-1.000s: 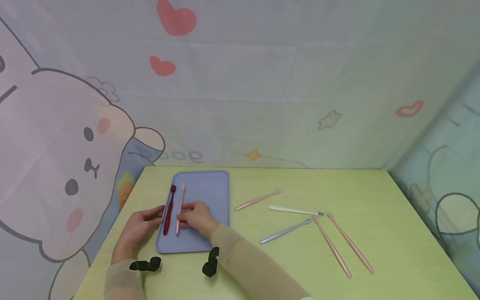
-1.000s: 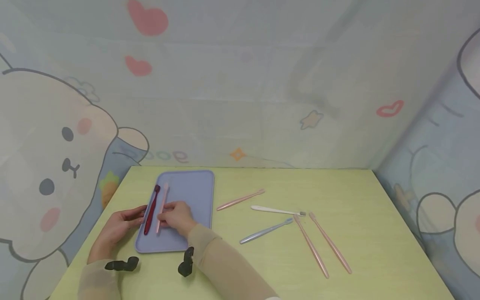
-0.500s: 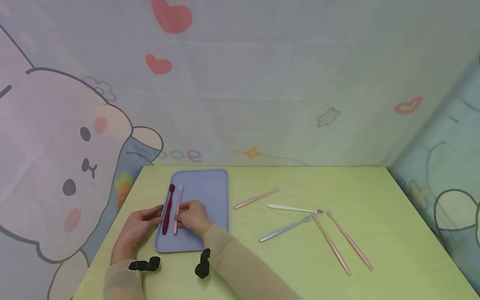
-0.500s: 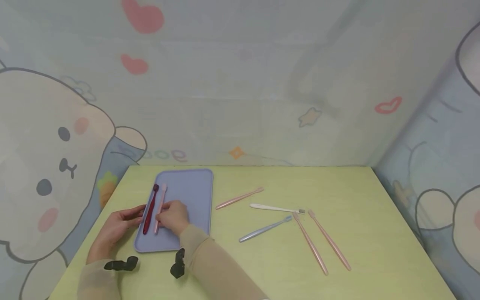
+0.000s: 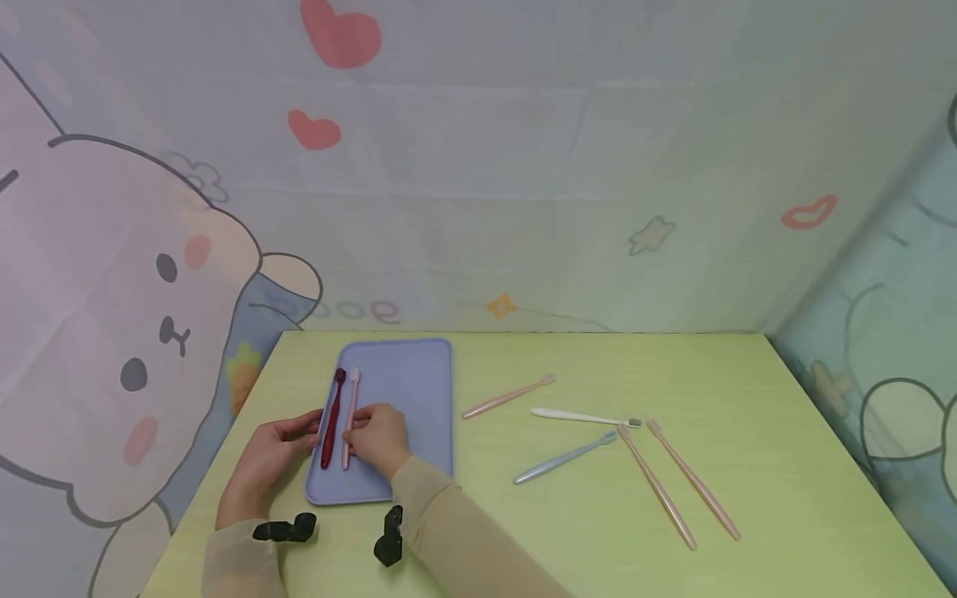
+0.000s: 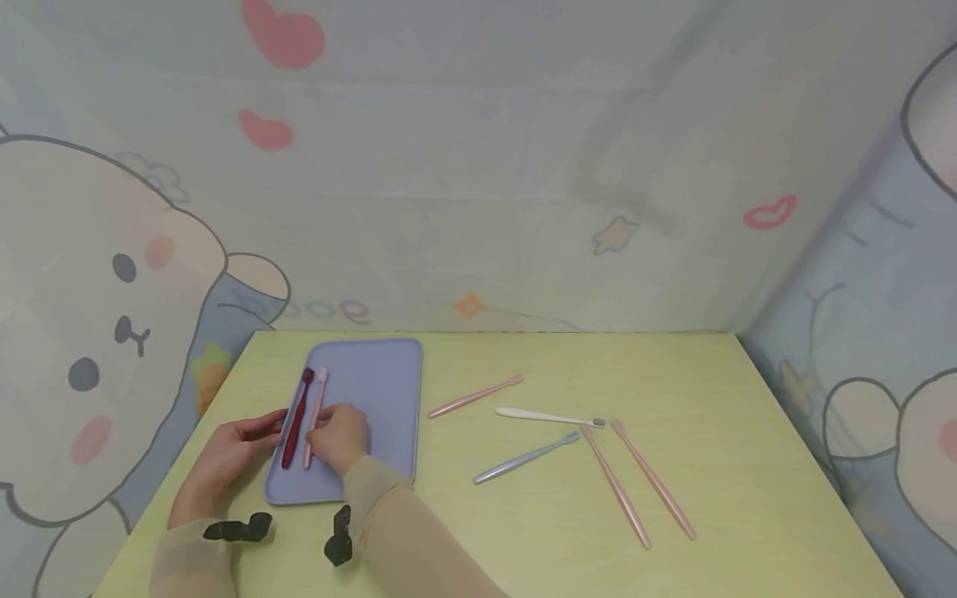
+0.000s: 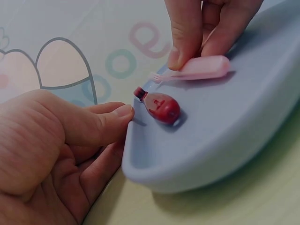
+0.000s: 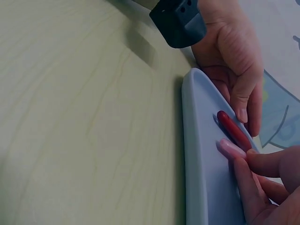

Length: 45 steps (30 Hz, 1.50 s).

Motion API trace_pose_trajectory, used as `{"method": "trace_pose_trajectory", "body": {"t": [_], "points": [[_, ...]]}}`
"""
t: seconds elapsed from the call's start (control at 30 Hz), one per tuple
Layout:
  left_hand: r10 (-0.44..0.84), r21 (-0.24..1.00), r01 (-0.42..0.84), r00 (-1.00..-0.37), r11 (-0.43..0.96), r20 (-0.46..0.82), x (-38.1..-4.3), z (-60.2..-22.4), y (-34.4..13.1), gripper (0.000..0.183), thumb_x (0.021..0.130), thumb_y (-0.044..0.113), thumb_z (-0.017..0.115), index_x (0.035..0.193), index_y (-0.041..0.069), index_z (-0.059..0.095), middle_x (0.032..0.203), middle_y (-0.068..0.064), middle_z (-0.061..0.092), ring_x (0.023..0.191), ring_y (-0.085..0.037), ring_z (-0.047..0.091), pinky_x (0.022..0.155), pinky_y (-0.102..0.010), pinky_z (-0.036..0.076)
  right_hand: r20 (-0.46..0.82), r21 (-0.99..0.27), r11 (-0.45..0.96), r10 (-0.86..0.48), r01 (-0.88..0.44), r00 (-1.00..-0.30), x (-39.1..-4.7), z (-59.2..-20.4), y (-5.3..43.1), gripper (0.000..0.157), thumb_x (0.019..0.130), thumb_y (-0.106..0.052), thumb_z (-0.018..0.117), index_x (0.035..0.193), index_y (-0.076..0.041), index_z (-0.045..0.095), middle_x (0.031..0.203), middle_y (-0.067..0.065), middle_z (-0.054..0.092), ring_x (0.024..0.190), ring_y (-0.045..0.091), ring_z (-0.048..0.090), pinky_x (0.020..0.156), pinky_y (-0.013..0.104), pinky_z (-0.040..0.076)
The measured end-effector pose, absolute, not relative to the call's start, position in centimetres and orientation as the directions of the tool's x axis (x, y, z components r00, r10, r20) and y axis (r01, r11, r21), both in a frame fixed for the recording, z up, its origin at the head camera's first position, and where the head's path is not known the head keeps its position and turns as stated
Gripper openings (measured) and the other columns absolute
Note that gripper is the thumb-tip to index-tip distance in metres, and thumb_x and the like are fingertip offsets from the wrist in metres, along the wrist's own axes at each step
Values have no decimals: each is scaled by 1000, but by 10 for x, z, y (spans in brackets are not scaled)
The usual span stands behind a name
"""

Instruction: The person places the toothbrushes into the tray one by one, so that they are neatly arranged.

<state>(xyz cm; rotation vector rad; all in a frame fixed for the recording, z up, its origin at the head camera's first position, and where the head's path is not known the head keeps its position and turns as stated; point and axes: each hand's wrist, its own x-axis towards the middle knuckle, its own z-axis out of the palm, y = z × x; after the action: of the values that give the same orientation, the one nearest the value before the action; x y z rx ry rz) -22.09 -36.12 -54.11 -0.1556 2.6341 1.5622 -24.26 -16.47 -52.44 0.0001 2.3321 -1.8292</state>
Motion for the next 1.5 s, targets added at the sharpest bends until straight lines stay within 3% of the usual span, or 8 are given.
{"method": "trace_pose_trajectory", "body": {"t": [0.13, 0.27, 0.33, 1.5], "points": [[-53, 875, -128, -992, 467, -116, -221, -541, -360, 52, 101, 11, 74, 150, 1, 60, 135, -21, 70, 137, -37, 56, 109, -29, 42, -117, -958, 274, -98, 86, -988, -240, -523, -165, 23, 85, 5, 85, 106, 3, 78, 75, -3, 68, 59, 9, 67, 56, 25, 59], [-55, 875, -129, -992, 466, -117, -221, -542, -361, 51, 102, 10, 73, 150, 0, 59, 135, -23, 70, 139, -42, 53, 117, -53, 37, -111, -950, 302, -102, 76, -989, -239, -523, -164, 22, 85, 3, 86, 106, 2, 79, 74, -4, 67, 59, 7, 65, 56, 23, 58], [-53, 878, -127, -992, 461, -116, -221, -542, -361, 51, 102, 10, 72, 150, 0, 58, 135, -24, 70, 139, -43, 53, 118, -58, 35, -109, -950, 305, -105, 73, -988, -239, -523, -164, 21, 86, 3, 86, 106, 2, 80, 74, -4, 67, 58, 8, 66, 55, 23, 57], [-46, 879, -118, -993, 462, -109, -223, -544, -363, 51, 101, 9, 73, 150, 0, 59, 135, -23, 70, 140, -43, 53, 119, -59, 34, -76, -973, 224, -96, 53, -992, -239, -531, -165, 15, 88, 7, 83, 102, 6, 78, 74, -2, 63, 62, 11, 69, 55, 23, 59]]}}
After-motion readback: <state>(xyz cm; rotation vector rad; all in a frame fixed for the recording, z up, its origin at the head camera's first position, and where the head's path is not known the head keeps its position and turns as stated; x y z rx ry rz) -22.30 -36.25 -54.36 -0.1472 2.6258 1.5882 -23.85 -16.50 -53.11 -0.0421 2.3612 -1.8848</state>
